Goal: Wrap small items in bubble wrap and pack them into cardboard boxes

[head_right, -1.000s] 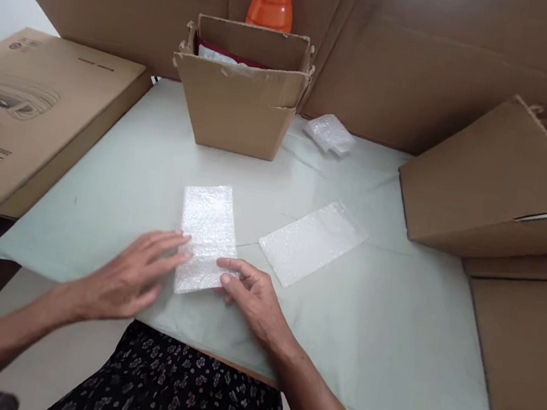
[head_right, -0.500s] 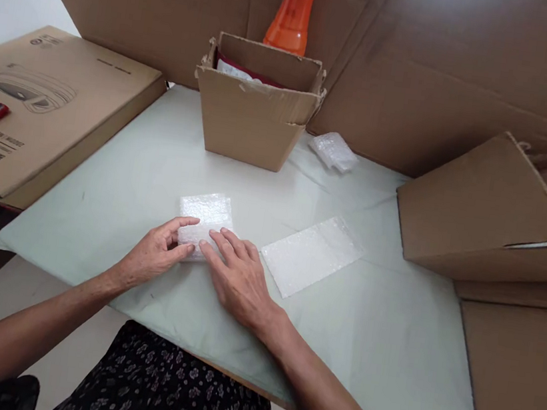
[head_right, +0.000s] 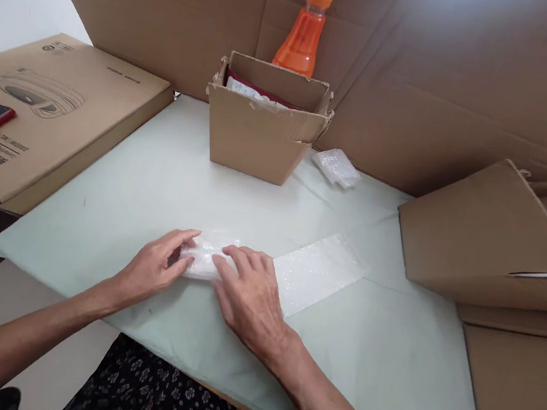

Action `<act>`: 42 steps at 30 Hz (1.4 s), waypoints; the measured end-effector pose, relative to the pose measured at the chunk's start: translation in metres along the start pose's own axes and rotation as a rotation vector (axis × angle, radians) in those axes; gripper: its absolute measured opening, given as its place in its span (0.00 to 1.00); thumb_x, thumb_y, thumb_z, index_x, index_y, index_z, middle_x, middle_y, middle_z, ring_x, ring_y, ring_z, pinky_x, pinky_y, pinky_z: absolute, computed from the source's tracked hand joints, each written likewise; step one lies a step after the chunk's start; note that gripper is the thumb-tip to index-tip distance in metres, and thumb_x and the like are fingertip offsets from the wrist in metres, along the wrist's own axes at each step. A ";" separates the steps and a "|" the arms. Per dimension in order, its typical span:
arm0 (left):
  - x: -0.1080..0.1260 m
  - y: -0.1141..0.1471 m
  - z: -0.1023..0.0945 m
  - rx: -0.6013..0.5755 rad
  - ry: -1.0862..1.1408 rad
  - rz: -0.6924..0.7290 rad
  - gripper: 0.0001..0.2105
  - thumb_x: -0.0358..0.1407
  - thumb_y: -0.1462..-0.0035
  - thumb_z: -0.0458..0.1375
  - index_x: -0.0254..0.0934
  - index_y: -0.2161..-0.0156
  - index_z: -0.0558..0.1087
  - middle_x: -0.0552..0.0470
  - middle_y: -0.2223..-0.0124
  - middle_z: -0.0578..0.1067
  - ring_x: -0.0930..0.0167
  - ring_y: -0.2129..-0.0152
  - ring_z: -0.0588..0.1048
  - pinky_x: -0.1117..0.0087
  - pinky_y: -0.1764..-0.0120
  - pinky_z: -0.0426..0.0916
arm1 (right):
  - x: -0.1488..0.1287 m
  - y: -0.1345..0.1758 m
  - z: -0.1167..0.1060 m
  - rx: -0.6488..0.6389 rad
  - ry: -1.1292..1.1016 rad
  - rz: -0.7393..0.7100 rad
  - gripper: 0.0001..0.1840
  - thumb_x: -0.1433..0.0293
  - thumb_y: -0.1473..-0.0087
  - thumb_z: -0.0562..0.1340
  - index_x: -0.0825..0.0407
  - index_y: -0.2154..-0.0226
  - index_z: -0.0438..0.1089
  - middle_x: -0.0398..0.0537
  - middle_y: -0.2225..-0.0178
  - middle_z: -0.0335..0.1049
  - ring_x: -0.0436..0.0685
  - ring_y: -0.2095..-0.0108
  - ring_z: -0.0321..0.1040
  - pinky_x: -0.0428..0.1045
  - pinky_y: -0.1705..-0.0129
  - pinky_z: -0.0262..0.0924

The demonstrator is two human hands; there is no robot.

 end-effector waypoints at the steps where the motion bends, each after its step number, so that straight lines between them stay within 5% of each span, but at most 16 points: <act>1: -0.001 -0.005 -0.002 0.025 -0.034 0.013 0.18 0.32 0.36 0.53 0.37 0.42 0.71 0.45 0.53 0.78 0.66 0.61 0.77 0.61 0.54 0.74 | -0.003 -0.002 0.004 -0.017 0.037 -0.044 0.15 0.71 0.36 0.59 0.52 0.48 0.70 0.58 0.46 0.74 0.66 0.47 0.68 0.61 0.48 0.60; 5: -0.008 0.002 -0.013 0.138 -0.012 -0.069 0.19 0.38 0.35 0.55 0.37 0.42 0.69 0.42 0.49 0.74 0.62 0.54 0.75 0.57 0.52 0.74 | 0.006 -0.012 0.028 -0.098 -0.004 -0.074 0.16 0.76 0.35 0.55 0.52 0.48 0.71 0.55 0.49 0.76 0.62 0.51 0.70 0.59 0.50 0.62; 8: -0.016 0.023 -0.015 0.194 0.280 -0.275 0.27 0.45 0.36 0.58 0.39 0.35 0.61 0.41 0.46 0.73 0.63 0.52 0.76 0.60 0.53 0.75 | 0.021 -0.016 0.033 -0.030 -0.171 0.043 0.16 0.73 0.34 0.55 0.51 0.47 0.72 0.56 0.50 0.77 0.62 0.53 0.72 0.58 0.52 0.64; 12: -0.010 0.034 0.009 0.084 0.727 -0.421 0.39 0.45 0.39 0.60 0.34 0.30 0.49 0.38 0.43 0.73 0.61 0.48 0.76 0.59 0.46 0.73 | 0.023 -0.009 0.029 -0.052 -0.573 0.209 0.16 0.67 0.34 0.58 0.48 0.46 0.72 0.52 0.51 0.78 0.59 0.53 0.74 0.56 0.51 0.67; 15: -0.001 0.028 0.022 0.036 0.779 -0.444 0.40 0.42 0.39 0.60 0.35 0.28 0.46 0.40 0.47 0.76 0.62 0.53 0.78 0.60 0.48 0.75 | 0.024 -0.001 0.021 -0.149 -0.783 0.301 0.14 0.62 0.36 0.61 0.49 0.51 0.75 0.50 0.56 0.79 0.58 0.57 0.74 0.54 0.54 0.69; 17: 0.007 0.023 0.026 0.012 0.733 -0.405 0.40 0.39 0.39 0.59 0.37 0.28 0.46 0.42 0.47 0.76 0.63 0.54 0.79 0.61 0.49 0.75 | 0.031 0.002 0.011 -0.158 -0.834 0.326 0.22 0.57 0.40 0.66 0.48 0.46 0.73 0.53 0.48 0.76 0.61 0.49 0.72 0.59 0.46 0.67; 20: 0.020 0.018 0.035 -0.065 0.681 -0.327 0.38 0.35 0.38 0.58 0.40 0.27 0.47 0.40 0.42 0.74 0.63 0.50 0.77 0.61 0.46 0.74 | 0.040 0.003 0.008 -0.241 -1.002 0.334 0.51 0.49 0.51 0.73 0.47 0.31 0.57 0.59 0.33 0.61 0.67 0.38 0.65 0.62 0.39 0.63; 22: 0.028 0.015 0.040 -0.118 0.656 -0.302 0.40 0.32 0.40 0.58 0.39 0.27 0.46 0.38 0.39 0.71 0.62 0.47 0.76 0.61 0.45 0.73 | 0.040 0.003 0.013 -0.323 -1.131 0.316 0.58 0.48 0.54 0.74 0.48 0.28 0.52 0.60 0.32 0.59 0.67 0.37 0.64 0.61 0.38 0.62; 26: 0.040 0.006 0.046 -0.266 0.610 -0.282 0.45 0.32 0.42 0.59 0.39 0.26 0.40 0.42 0.47 0.76 0.65 0.55 0.78 0.63 0.49 0.73 | 0.037 0.005 0.020 -0.396 -1.326 0.272 0.41 0.53 0.45 0.70 0.49 0.34 0.64 0.54 0.42 0.72 0.63 0.43 0.71 0.58 0.41 0.65; 29: 0.044 -0.003 0.048 -0.352 0.567 -0.260 0.45 0.33 0.41 0.58 0.40 0.25 0.37 0.48 0.55 0.78 0.68 0.61 0.77 0.64 0.52 0.73 | 0.047 0.009 0.012 -0.203 -1.318 0.279 0.29 0.57 0.44 0.70 0.47 0.41 0.72 0.52 0.42 0.73 0.62 0.42 0.70 0.58 0.39 0.63; 31: 0.045 -0.010 0.052 -0.380 0.527 -0.241 0.45 0.33 0.41 0.58 0.39 0.25 0.38 0.49 0.57 0.77 0.68 0.62 0.76 0.65 0.54 0.72 | 0.057 0.014 0.007 -0.097 -1.215 0.321 0.28 0.60 0.45 0.71 0.47 0.43 0.74 0.52 0.40 0.71 0.63 0.39 0.67 0.58 0.37 0.61; 36: 0.050 -0.032 0.062 -0.411 0.356 -0.139 0.45 0.30 0.44 0.56 0.38 0.25 0.40 0.51 0.59 0.77 0.70 0.69 0.73 0.68 0.62 0.71 | 0.070 0.020 0.010 -0.112 -1.151 0.451 0.24 0.65 0.45 0.68 0.47 0.45 0.75 0.50 0.49 0.78 0.62 0.51 0.75 0.54 0.49 0.70; 42: 0.060 -0.058 0.052 -0.449 0.402 -0.079 0.43 0.33 0.43 0.59 0.42 0.26 0.45 0.45 0.48 0.75 0.65 0.52 0.73 0.61 0.47 0.69 | 0.093 0.025 -0.005 0.101 -1.114 0.512 0.13 0.67 0.41 0.64 0.48 0.53 0.75 0.48 0.56 0.80 0.57 0.57 0.76 0.49 0.54 0.69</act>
Point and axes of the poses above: each hand's wrist, its own y-axis away from the middle knuckle, its own z-axis out of the palm, x = y × z, the point moved 7 cm from there along -y, towards the middle knuckle
